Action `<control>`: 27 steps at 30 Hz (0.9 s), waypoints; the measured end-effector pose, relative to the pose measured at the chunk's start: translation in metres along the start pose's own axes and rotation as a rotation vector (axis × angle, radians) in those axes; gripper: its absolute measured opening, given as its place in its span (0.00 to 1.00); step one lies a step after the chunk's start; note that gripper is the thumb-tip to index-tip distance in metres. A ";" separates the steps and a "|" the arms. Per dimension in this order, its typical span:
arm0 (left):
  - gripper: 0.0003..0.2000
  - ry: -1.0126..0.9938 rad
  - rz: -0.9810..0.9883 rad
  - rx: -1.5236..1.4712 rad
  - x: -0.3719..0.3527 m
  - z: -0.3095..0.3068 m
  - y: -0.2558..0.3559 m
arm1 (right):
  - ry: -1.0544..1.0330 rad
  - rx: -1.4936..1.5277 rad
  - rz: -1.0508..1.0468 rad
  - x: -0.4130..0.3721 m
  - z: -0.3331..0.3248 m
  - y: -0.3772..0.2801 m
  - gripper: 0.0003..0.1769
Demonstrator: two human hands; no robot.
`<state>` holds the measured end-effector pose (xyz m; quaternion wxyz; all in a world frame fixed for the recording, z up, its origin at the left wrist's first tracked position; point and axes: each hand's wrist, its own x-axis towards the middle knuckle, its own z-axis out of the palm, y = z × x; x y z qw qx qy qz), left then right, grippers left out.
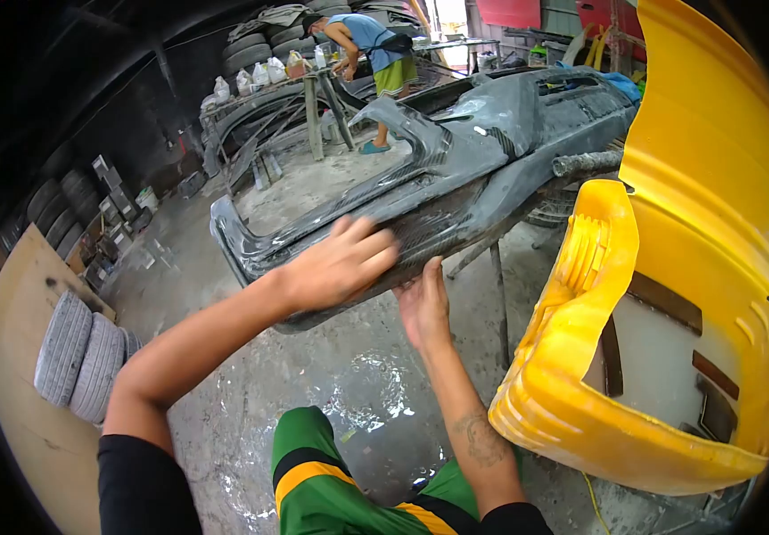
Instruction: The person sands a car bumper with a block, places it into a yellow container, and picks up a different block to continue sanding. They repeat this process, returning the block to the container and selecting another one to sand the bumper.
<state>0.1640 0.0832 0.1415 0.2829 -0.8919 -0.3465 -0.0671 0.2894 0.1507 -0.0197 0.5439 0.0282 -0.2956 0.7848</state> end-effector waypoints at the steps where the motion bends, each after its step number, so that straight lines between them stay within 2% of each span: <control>1: 0.18 -0.070 -0.024 0.021 -0.027 -0.005 0.003 | 0.022 0.005 0.020 -0.003 -0.001 0.001 0.36; 3: 0.17 -0.107 -0.031 0.115 -0.034 -0.002 0.007 | 0.038 0.012 0.023 0.001 -0.002 -0.003 0.36; 7: 0.11 0.051 0.071 0.028 0.085 0.018 -0.004 | 0.137 0.016 -0.021 -0.004 0.001 0.001 0.34; 10: 0.11 0.071 0.055 0.054 0.095 0.018 -0.001 | 0.029 -0.016 0.011 -0.006 -0.004 -0.008 0.32; 12: 0.12 0.015 -0.035 0.037 0.026 -0.001 0.013 | 0.031 -0.036 0.022 -0.005 -0.007 -0.010 0.31; 13: 0.16 -0.024 -0.058 0.045 -0.013 -0.004 0.014 | 0.034 -0.048 0.031 -0.005 -0.008 -0.010 0.30; 15: 0.16 -0.194 -0.142 0.112 -0.058 -0.007 0.014 | 0.017 -0.034 0.024 -0.005 -0.010 -0.008 0.31; 17: 0.15 -0.043 -0.081 0.066 -0.012 -0.002 0.009 | -0.024 -0.028 0.037 -0.002 -0.012 -0.003 0.33; 19: 0.12 -0.014 -0.029 0.013 0.055 0.009 -0.002 | 0.008 -0.014 0.054 -0.004 -0.020 -0.001 0.33; 21: 0.12 -0.016 0.035 0.059 0.104 0.019 -0.011 | -0.031 -0.124 0.019 -0.004 -0.017 -0.004 0.22; 24: 0.11 -0.010 -0.049 0.070 0.055 0.009 0.004 | -0.021 -0.165 0.021 -0.011 -0.019 -0.009 0.23; 25: 0.11 0.015 -0.068 0.103 0.016 0.008 0.007 | -0.017 -0.177 -0.002 -0.008 -0.018 -0.008 0.24; 27: 0.10 -0.130 -0.170 0.123 -0.056 -0.001 0.010 | -0.042 -0.162 -0.014 -0.006 -0.013 -0.007 0.25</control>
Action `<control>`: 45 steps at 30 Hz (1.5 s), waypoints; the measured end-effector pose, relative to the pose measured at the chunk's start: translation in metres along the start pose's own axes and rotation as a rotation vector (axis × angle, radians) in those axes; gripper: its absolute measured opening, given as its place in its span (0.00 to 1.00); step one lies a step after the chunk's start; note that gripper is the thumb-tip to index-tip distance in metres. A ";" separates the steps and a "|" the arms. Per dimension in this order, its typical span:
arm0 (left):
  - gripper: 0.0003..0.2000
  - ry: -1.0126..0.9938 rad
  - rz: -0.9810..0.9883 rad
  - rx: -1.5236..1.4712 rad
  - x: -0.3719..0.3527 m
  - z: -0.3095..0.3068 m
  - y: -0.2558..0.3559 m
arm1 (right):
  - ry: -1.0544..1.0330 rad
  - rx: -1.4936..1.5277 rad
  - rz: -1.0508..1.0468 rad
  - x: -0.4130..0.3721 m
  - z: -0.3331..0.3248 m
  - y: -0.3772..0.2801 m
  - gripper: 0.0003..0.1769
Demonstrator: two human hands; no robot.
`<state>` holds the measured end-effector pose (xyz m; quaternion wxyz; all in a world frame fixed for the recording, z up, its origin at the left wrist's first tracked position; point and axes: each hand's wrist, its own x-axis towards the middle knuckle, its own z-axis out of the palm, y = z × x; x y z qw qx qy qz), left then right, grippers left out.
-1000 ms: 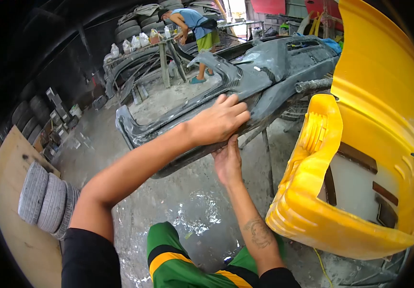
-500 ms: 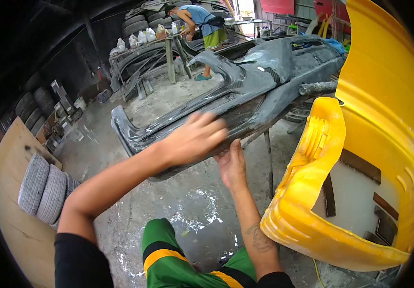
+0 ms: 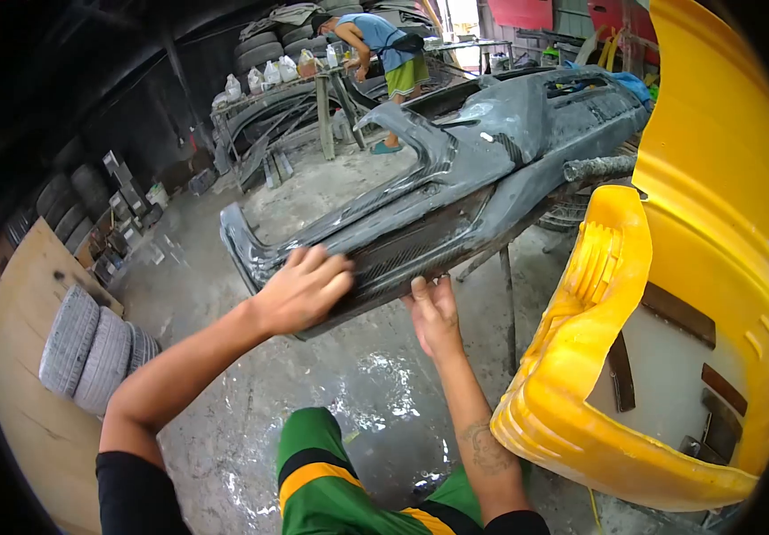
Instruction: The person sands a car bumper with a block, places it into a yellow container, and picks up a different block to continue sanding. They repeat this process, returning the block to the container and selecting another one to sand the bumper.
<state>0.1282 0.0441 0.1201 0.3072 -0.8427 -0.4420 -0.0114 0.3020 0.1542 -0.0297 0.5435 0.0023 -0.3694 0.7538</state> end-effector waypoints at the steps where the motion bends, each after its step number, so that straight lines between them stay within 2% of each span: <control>1: 0.10 -0.013 0.001 0.048 0.004 -0.001 0.000 | -0.013 0.004 -0.011 0.002 -0.001 -0.001 0.25; 2: 0.10 -0.024 -0.010 0.089 0.004 -0.003 0.001 | -0.012 0.005 -0.011 0.003 -0.004 0.000 0.25; 4: 0.10 0.084 0.082 0.019 0.056 0.002 0.003 | -0.027 -0.005 0.022 0.005 -0.010 0.005 0.27; 6: 0.08 0.088 0.140 -0.035 0.106 0.006 0.006 | 0.016 -0.011 0.045 0.002 -0.005 0.002 0.28; 8: 0.11 0.087 0.152 -0.012 0.123 0.001 0.007 | 0.057 -0.026 0.081 0.001 -0.005 0.001 0.29; 11: 0.11 0.195 0.075 0.061 0.086 0.004 0.011 | 0.077 -0.027 0.117 -0.003 -0.006 0.000 0.34; 13: 0.12 0.170 0.022 0.124 0.047 0.008 0.006 | 0.007 -0.027 0.057 0.000 0.003 -0.007 0.28; 14: 0.12 0.148 -0.024 0.187 0.042 0.011 0.005 | 0.006 -0.030 0.048 0.003 0.002 -0.006 0.28; 17: 0.12 0.247 0.123 -0.024 0.120 0.009 0.006 | 0.056 -0.009 0.059 -0.001 0.003 0.000 0.28; 19: 0.10 0.214 0.181 -0.014 0.179 0.007 0.011 | 0.056 -0.011 0.063 -0.003 0.005 -0.004 0.27; 22: 0.10 0.257 0.135 0.022 0.158 -0.002 0.017 | 0.053 -0.019 0.064 -0.008 0.006 -0.010 0.26; 23: 0.11 0.164 0.097 0.001 0.130 -0.010 0.018 | 0.064 -0.033 0.062 -0.009 0.005 -0.009 0.26; 25: 0.12 0.119 0.048 0.079 0.070 -0.010 0.012 | 0.066 -0.036 0.061 -0.006 0.007 -0.006 0.25; 26: 0.12 0.116 0.048 0.084 0.064 -0.009 0.010 | 0.039 -0.022 0.033 -0.005 0.008 -0.005 0.25; 28: 0.12 0.085 0.039 0.103 0.064 -0.015 0.009 | 0.018 -0.001 -0.003 -0.004 0.008 -0.003 0.25; 31: 0.12 0.110 0.132 0.074 0.144 -0.007 0.009 | 0.084 -0.029 0.020 -0.005 0.003 -0.001 0.25; 33: 0.12 0.129 0.157 0.075 0.156 -0.006 0.010 | 0.075 -0.025 0.053 -0.005 0.004 -0.006 0.25; 36: 0.12 0.150 0.052 0.032 0.099 -0.008 0.014 | 0.059 -0.066 0.074 -0.007 0.003 -0.008 0.25; 38: 0.12 -0.015 -0.050 0.054 0.034 -0.009 0.008 | 0.025 -0.046 0.047 -0.003 0.000 -0.002 0.25; 40: 0.12 -0.039 -0.031 0.091 0.039 -0.016 0.007 | 0.007 -0.045 0.023 -0.002 0.002 0.000 0.27; 41: 0.12 0.023 0.018 0.092 0.056 -0.010 0.005 | 0.032 -0.041 0.041 -0.002 0.003 0.001 0.28; 43: 0.12 0.115 0.093 0.099 0.128 -0.003 0.007 | 0.054 -0.062 0.066 -0.001 0.002 -0.001 0.29; 45: 0.12 0.148 0.118 0.101 0.165 -0.001 0.013 | 0.080 -0.086 0.094 -0.002 0.003 -0.003 0.29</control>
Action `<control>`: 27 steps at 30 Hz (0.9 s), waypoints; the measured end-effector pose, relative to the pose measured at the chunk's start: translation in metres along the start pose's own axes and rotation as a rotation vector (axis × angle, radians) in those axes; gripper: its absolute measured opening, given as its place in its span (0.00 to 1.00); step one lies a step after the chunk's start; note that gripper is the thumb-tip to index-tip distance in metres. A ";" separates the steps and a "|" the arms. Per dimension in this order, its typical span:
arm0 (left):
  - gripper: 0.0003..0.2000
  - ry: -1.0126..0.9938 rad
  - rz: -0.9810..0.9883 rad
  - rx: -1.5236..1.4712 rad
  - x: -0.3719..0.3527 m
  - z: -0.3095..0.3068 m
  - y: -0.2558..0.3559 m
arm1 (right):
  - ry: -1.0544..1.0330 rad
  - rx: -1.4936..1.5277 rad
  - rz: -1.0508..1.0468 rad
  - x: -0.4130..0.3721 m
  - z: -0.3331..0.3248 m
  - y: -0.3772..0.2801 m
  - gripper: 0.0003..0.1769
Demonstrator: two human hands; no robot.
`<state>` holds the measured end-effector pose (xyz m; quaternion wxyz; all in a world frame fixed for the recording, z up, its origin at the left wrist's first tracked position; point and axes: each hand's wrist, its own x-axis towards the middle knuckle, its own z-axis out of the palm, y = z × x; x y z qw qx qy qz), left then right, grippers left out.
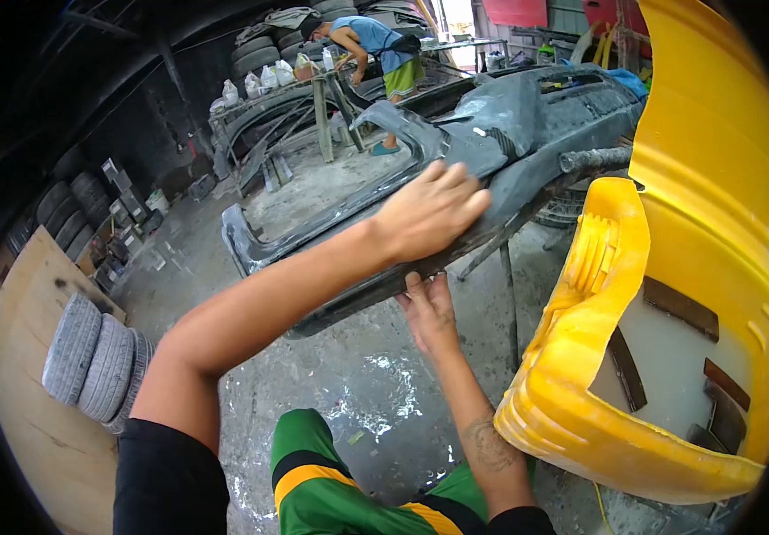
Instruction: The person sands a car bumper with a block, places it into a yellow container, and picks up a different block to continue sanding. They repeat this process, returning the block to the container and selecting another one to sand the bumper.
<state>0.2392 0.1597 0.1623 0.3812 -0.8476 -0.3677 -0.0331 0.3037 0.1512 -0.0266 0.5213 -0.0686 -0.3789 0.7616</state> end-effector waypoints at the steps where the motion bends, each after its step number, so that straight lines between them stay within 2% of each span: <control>1: 0.11 0.016 0.002 0.018 0.006 0.000 0.001 | 0.004 0.012 -0.001 -0.002 0.005 -0.005 0.29; 3: 0.11 0.012 -0.041 -0.008 -0.013 -0.005 0.007 | 0.007 0.017 0.021 -0.009 0.001 -0.006 0.29; 6: 0.12 -0.096 -0.109 0.004 -0.098 -0.033 0.008 | -0.052 0.015 0.003 -0.003 -0.002 -0.002 0.29; 9: 0.12 -0.075 -0.073 0.030 -0.086 -0.023 0.004 | -0.082 0.071 -0.061 -0.003 0.001 0.003 0.28; 11: 0.10 0.040 0.022 -0.006 -0.021 -0.009 -0.001 | 0.017 0.045 -0.011 -0.003 0.003 0.000 0.27; 12: 0.09 0.060 0.049 0.058 0.011 0.002 -0.002 | 0.020 0.045 -0.014 -0.003 0.004 -0.002 0.27; 14: 0.09 0.077 0.043 0.062 0.028 0.001 0.001 | -0.048 0.063 -0.045 -0.005 0.002 -0.003 0.27; 15: 0.09 0.088 0.030 0.065 0.030 -0.001 0.003 | -0.045 0.054 -0.035 -0.008 0.001 -0.003 0.27; 17: 0.10 0.134 -0.001 0.081 -0.025 -0.009 0.007 | -0.031 0.011 0.006 -0.008 -0.001 -0.005 0.27; 19: 0.10 -0.015 -0.100 -0.009 -0.079 -0.025 0.010 | -0.047 0.019 0.009 -0.008 0.003 -0.009 0.28; 22: 0.13 0.078 0.002 -0.017 -0.036 -0.011 0.001 | 0.009 0.025 0.003 -0.008 0.006 -0.004 0.28; 23: 0.10 0.084 0.037 -0.032 -0.002 -0.002 -0.002 | 0.068 0.016 0.008 -0.006 0.006 -0.003 0.28; 24: 0.11 0.059 0.032 0.019 0.027 0.004 0.000 | 0.073 0.015 0.004 -0.006 0.007 -0.003 0.28; 27: 0.12 0.116 -0.022 -0.016 0.015 -0.001 0.007 | -0.017 0.029 -0.003 -0.010 -0.001 -0.006 0.28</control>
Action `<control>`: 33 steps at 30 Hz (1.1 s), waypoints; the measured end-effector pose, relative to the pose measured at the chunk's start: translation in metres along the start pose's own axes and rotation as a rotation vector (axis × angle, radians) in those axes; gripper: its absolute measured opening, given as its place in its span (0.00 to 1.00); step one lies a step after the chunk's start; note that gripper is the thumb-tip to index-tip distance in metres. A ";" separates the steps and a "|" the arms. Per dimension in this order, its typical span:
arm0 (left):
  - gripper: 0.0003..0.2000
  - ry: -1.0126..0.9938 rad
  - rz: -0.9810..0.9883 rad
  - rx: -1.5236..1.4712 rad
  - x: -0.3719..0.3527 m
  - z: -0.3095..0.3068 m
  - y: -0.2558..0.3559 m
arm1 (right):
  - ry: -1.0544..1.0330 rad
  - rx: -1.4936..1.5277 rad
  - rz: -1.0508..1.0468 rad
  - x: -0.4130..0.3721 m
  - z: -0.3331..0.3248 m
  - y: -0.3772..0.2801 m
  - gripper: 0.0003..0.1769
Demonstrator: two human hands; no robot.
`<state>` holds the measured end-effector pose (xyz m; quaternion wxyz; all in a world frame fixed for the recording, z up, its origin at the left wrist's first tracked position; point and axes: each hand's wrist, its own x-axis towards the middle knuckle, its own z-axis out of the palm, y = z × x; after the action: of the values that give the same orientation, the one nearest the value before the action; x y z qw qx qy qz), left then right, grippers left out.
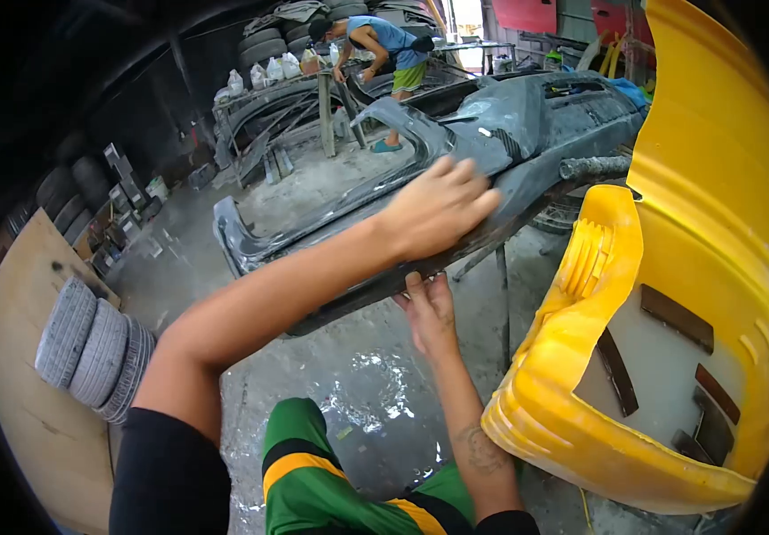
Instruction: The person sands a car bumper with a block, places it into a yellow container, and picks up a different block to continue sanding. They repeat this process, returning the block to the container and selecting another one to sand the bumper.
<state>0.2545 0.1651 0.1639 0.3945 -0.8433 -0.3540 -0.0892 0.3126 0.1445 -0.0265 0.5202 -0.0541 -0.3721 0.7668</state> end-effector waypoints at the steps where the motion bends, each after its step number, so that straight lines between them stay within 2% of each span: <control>1: 0.13 0.021 -0.011 -0.030 -0.029 -0.013 0.001 | 0.007 -0.023 0.009 0.000 0.000 0.001 0.28; 5: 0.14 -0.232 -0.111 0.051 -0.147 -0.050 -0.003 | -0.038 0.010 -0.014 0.004 0.003 0.000 0.28; 10: 0.12 -0.081 0.020 -0.028 -0.040 -0.013 -0.010 | 0.056 -0.025 0.006 0.004 0.007 0.001 0.27; 13: 0.11 -0.104 0.000 -0.051 -0.045 -0.025 -0.006 | -0.008 -0.033 0.022 -0.002 0.002 -0.004 0.28; 15: 0.11 -0.119 -0.048 -0.048 -0.118 -0.047 -0.004 | -0.031 -0.013 -0.028 -0.001 0.004 -0.003 0.28; 17: 0.13 -0.231 -0.022 0.058 -0.195 -0.072 -0.013 | -0.059 0.011 -0.032 0.000 0.006 -0.002 0.28; 18: 0.14 -0.245 -0.012 0.095 -0.206 -0.083 -0.014 | -0.070 0.019 -0.049 0.002 0.008 -0.003 0.28; 20: 0.13 -0.205 0.051 0.054 -0.203 -0.068 -0.022 | -0.074 0.026 -0.061 0.004 0.011 -0.003 0.29; 24: 0.10 -0.066 0.063 -0.078 -0.068 -0.021 -0.018 | 0.016 -0.030 -0.018 0.002 0.010 -0.006 0.29; 26: 0.11 -0.051 0.042 -0.141 -0.059 -0.015 -0.014 | 0.058 -0.040 0.000 0.002 0.007 -0.003 0.30; 29: 0.11 -0.102 -0.024 -0.038 -0.148 -0.048 -0.010 | -0.004 -0.078 0.008 0.000 0.002 -0.009 0.31; 31: 0.13 -0.274 -0.035 0.032 -0.229 -0.067 -0.019 | -0.010 -0.080 0.001 -0.001 0.002 -0.009 0.31; 33: 0.12 -0.243 0.000 0.004 -0.215 -0.063 -0.024 | -0.013 -0.082 -0.013 0.002 0.007 -0.006 0.31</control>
<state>0.0886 0.0162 0.1285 0.3504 -0.8470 -0.3994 0.0144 0.3137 0.1436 -0.0172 0.5200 -0.0679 -0.4071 0.7478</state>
